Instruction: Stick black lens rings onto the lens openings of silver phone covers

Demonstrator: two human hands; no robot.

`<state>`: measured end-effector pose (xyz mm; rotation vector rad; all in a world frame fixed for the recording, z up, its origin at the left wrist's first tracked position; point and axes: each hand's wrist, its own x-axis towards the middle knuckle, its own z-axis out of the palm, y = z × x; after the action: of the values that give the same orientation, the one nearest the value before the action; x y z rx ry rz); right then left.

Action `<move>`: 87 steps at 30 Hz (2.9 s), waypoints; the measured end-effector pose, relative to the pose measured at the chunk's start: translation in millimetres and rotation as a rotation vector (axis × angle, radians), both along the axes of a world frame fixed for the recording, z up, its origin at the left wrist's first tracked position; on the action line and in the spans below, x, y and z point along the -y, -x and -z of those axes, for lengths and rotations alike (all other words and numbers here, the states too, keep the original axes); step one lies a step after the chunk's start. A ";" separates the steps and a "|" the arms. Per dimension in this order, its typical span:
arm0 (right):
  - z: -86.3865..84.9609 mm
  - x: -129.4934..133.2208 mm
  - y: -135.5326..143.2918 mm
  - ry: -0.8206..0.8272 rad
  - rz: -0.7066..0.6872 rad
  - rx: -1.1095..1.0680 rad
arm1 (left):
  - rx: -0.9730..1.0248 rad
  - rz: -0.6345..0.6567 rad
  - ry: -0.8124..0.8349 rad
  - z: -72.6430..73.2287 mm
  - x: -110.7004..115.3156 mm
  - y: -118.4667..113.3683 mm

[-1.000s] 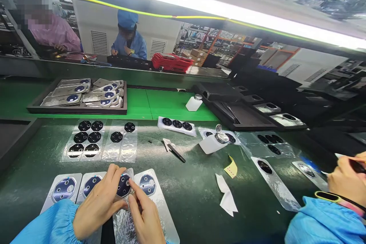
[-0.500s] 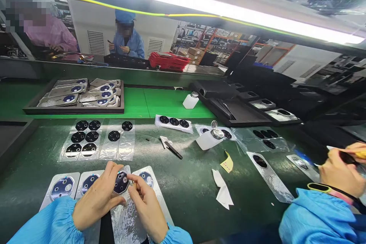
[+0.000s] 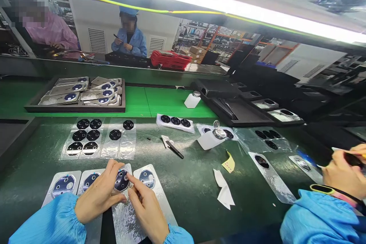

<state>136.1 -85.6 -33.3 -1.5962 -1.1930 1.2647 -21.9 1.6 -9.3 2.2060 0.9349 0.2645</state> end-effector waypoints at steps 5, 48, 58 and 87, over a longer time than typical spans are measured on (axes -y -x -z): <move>-0.7 -3.3 -4.7 -0.005 -0.028 -0.005 | 0.010 0.006 -0.018 3.0 -2.3 0.3; 0.6 -30.4 -17.5 -0.073 -0.063 0.145 | 0.029 0.014 -0.192 10.7 -7.0 0.9; -3.7 -35.1 -14.8 -0.076 -0.102 0.231 | 0.020 0.015 -0.263 18.3 -6.9 0.8; -14.1 -62.4 -13.7 -0.055 -0.254 0.713 | 0.080 0.015 -0.236 21.5 -5.9 1.1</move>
<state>149.9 -23.1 -19.2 -1.9720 -1.8924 0.7983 -23.0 7.5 -30.8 2.3954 0.8806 0.4740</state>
